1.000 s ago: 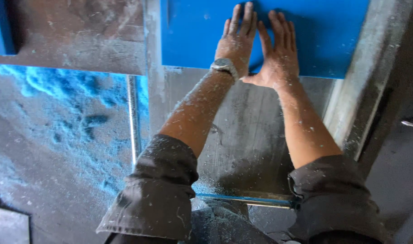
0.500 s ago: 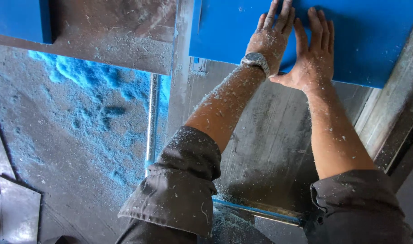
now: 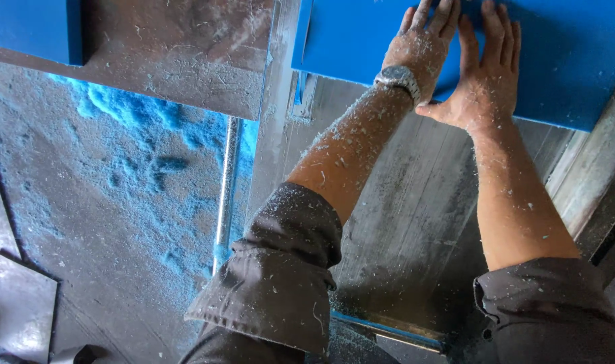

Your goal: Cutting blue plastic blocks to size using a table saw and then stacking the finished pieces.

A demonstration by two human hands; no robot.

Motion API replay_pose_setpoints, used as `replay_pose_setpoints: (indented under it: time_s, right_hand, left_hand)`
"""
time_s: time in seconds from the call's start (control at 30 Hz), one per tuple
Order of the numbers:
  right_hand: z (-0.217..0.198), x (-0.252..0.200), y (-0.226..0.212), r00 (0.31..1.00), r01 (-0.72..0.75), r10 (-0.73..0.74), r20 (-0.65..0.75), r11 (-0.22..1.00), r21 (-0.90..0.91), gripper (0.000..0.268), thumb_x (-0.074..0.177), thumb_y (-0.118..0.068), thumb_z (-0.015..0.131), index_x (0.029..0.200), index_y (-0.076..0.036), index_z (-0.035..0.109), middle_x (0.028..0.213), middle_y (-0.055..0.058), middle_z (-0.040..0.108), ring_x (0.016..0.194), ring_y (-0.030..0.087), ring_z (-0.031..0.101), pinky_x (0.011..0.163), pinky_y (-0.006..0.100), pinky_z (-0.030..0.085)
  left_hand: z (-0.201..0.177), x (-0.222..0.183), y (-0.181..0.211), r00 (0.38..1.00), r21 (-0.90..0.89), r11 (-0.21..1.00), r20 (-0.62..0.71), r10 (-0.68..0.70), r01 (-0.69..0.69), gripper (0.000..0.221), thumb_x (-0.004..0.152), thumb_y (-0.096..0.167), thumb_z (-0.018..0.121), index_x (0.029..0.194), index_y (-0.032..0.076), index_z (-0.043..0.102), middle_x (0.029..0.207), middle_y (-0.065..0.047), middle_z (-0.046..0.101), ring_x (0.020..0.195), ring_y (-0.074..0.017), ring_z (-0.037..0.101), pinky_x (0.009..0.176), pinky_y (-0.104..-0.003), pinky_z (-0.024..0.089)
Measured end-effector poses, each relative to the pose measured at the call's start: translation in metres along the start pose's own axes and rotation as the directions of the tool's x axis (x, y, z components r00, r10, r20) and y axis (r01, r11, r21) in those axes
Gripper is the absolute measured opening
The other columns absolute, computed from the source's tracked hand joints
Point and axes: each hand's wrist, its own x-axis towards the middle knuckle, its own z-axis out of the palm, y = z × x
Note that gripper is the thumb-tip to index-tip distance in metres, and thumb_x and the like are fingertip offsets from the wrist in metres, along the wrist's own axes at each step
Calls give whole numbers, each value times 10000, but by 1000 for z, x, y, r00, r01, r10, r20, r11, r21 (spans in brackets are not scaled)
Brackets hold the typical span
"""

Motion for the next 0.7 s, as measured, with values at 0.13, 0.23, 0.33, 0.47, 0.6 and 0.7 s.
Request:
replay_pose_setpoints:
  time_s: [0.13, 0.23, 0.33, 0.47, 0.6, 0.7]
  right_hand:
    - [-3, 21, 13, 1000, 22, -22, -16, 1000, 3, 1342, 763, -737, 881, 1710, -177, 113, 1729, 215, 172, 1644, 408, 167, 1374, 594, 174]
    - [2, 41, 29, 1000, 20, -20, -17, 1000, -14, 1335, 765, -720, 888, 1717, -169, 130, 1723, 212, 183, 1639, 412, 175, 1371, 594, 181]
    - [-2, 64, 42, 997, 38, -38, -63, 999, -8, 1329, 768, -672, 922, 1716, -161, 143, 1722, 196, 189, 1618, 404, 181, 1389, 591, 184]
    - [-1, 104, 70, 991, 75, -75, -111, 997, -1, 1276, 808, -641, 916, 1704, -154, 149, 1722, 186, 192, 1618, 406, 186, 1390, 599, 185]
    - [0, 145, 95, 987, 88, -80, -140, 995, 52, 1124, 858, -638, 830, 1665, -142, 225, 1666, 209, 229, 1559, 449, 233, 1308, 622, 208]
    - [11, 171, 120, 989, 47, -52, -137, 998, -39, 1089, 886, -656, 780, 1678, -106, 274, 1663, 255, 246, 1541, 509, 247, 1274, 643, 217]
  left_hand:
    - [-17, 24, -2, 1000, 8, 1000, 17, 2, -2, 1248, 472, 269, 971, 1539, 57, 358, 1613, -160, 339, 1521, -394, 277, 1299, -513, 229]
    - [-13, 48, -8, 999, 8, 1000, 36, -2, 2, 1223, 495, 254, 964, 1550, 54, 379, 1605, -126, 386, 1517, -361, 311, 1320, -491, 231]
    - [19, 81, -5, 989, 83, 995, -144, -33, 46, 1091, 584, 239, 936, 1522, 63, 407, 1603, -123, 404, 1515, -360, 330, 1308, -489, 270]
    - [-10, 90, 1, 990, 91, 989, -95, -104, 113, 936, 769, 215, 850, 1568, 58, 388, 1634, -112, 372, 1519, -356, 341, 1285, -500, 307]
    - [-52, 21, 20, 989, -128, 984, -64, -130, 121, 815, 822, 227, 673, 1557, 34, 377, 1682, -165, 234, 1568, -343, 261, 1290, -538, 273]
    - [-61, -73, 44, 999, -268, 963, -48, -2, -11, 682, 863, 157, 589, 1515, 16, 446, 1647, -201, 311, 1558, -350, 280, 1294, -570, 247]
